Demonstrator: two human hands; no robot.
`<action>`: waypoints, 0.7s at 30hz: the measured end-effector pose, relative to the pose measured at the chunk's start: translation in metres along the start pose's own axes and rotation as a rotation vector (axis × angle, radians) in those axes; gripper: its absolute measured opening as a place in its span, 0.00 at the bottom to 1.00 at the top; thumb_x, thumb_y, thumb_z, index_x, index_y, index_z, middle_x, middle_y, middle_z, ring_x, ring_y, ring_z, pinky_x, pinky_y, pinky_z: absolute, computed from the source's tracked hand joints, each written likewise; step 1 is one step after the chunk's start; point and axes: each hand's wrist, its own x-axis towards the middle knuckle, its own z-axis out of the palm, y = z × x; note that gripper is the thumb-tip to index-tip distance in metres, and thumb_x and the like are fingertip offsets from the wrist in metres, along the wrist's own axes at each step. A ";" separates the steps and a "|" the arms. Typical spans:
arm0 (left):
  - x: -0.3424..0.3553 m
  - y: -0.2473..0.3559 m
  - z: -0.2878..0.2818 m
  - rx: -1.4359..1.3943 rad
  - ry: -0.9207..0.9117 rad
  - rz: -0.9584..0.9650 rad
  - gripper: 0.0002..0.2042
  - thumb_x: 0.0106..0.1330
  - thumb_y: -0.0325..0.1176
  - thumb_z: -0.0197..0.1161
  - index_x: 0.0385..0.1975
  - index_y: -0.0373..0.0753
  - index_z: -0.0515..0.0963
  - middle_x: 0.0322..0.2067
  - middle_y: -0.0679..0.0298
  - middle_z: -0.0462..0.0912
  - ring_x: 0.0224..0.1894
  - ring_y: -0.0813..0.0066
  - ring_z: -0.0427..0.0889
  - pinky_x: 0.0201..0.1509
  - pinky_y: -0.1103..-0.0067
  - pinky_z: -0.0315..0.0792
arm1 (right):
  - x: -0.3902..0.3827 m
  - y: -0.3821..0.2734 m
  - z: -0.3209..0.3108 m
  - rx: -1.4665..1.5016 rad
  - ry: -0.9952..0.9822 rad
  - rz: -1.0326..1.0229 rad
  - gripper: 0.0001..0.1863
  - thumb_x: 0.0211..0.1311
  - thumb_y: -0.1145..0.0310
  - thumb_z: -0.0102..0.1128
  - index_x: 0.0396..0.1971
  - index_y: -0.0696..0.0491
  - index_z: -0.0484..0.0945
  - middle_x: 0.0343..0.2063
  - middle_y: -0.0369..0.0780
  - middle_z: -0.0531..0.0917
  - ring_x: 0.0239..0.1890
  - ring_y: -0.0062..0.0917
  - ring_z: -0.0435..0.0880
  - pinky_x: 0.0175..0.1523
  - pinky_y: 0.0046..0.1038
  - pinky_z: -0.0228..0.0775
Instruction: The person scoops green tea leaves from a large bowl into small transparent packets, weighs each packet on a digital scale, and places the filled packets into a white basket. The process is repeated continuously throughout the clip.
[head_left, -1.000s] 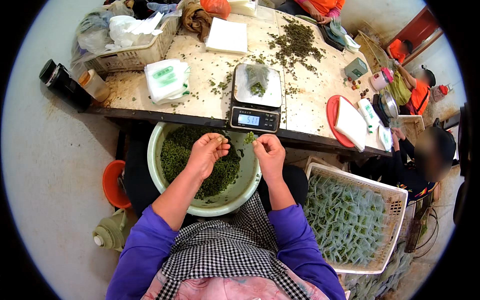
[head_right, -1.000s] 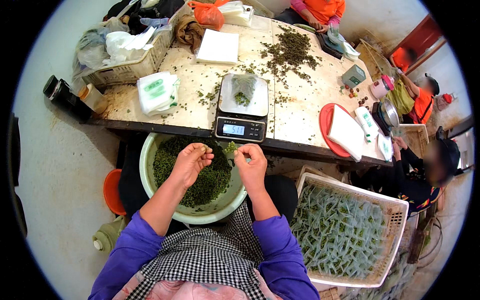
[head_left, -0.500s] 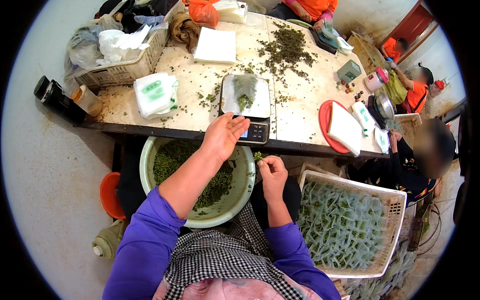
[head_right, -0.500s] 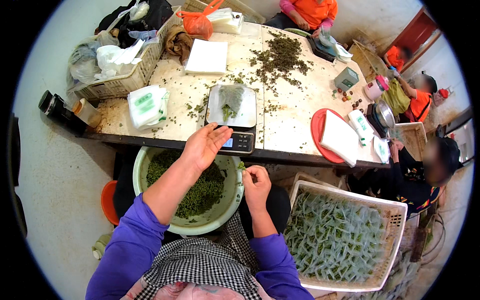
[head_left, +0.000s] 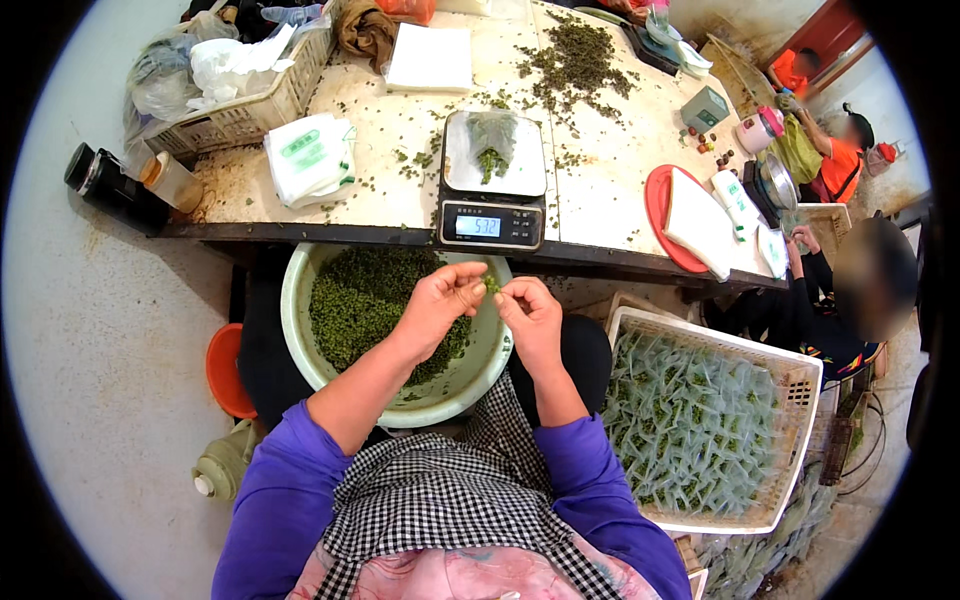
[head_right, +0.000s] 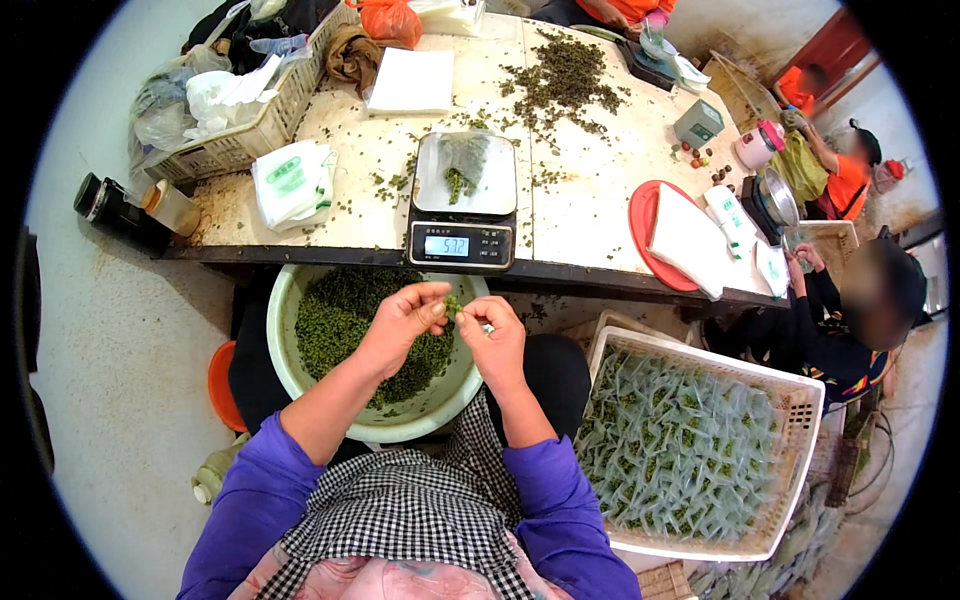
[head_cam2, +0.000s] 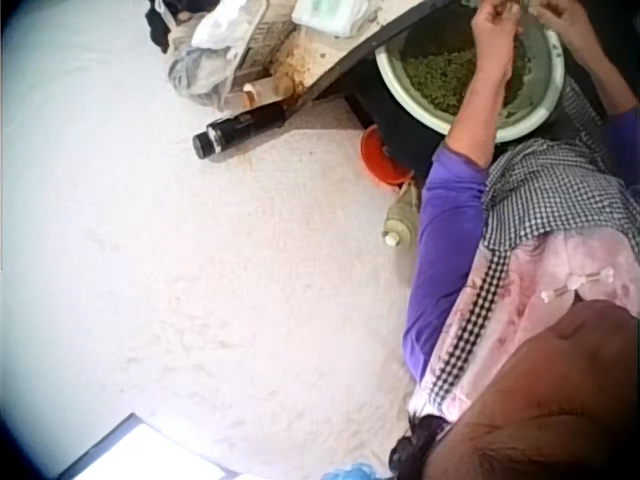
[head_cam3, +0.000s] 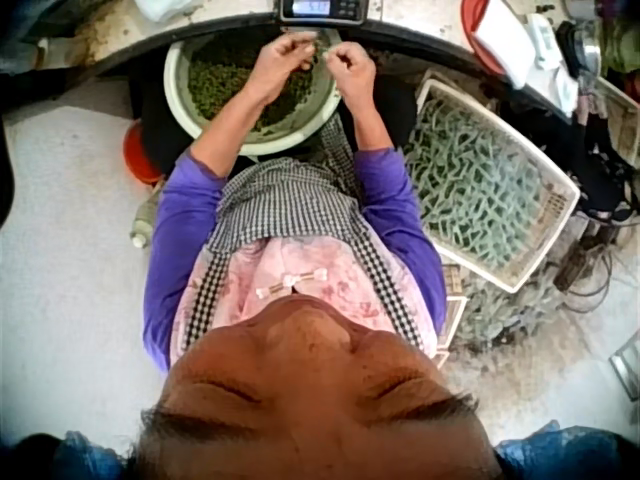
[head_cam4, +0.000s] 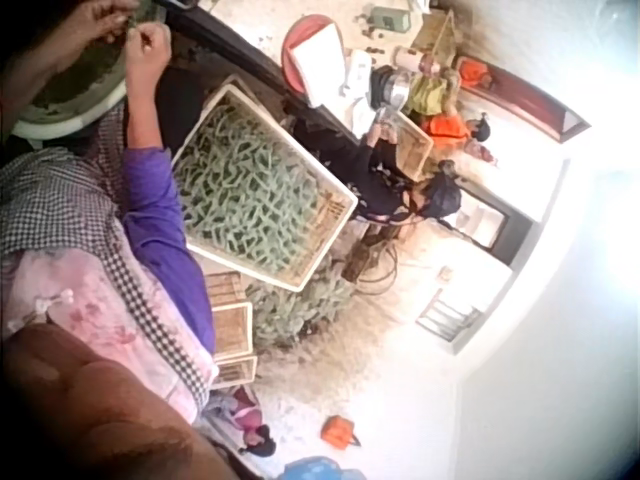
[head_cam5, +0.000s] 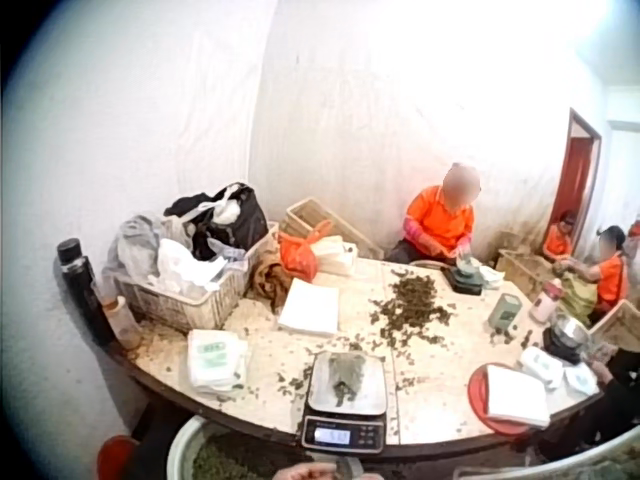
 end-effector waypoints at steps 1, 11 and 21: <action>-0.002 -0.002 -0.001 0.044 -0.011 -0.015 0.14 0.69 0.32 0.62 0.51 0.33 0.76 0.38 0.67 0.80 0.37 0.81 0.78 0.42 0.82 0.74 | -0.001 -0.007 0.001 -0.072 -0.020 -0.036 0.04 0.54 0.77 0.66 0.28 0.58 0.79 0.31 0.38 0.79 0.30 0.22 0.77 0.37 0.23 0.70; -0.016 -0.031 -0.003 -0.035 0.174 -0.103 0.04 0.69 0.30 0.61 0.37 0.38 0.78 0.32 0.71 0.80 0.36 0.84 0.77 0.41 0.82 0.73 | -0.012 -0.007 0.016 -0.413 -0.058 -0.197 0.05 0.47 0.79 0.67 0.23 0.58 0.77 0.25 0.41 0.80 0.30 0.29 0.81 0.36 0.29 0.73; 0.010 -0.007 -0.009 0.506 0.378 0.361 0.01 0.64 0.25 0.64 0.33 0.37 0.81 0.40 0.66 0.79 0.41 0.77 0.77 0.46 0.79 0.72 | -0.019 0.011 0.014 -0.410 -0.054 -0.103 0.05 0.46 0.76 0.65 0.22 0.54 0.77 0.24 0.39 0.80 0.27 0.34 0.81 0.33 0.32 0.71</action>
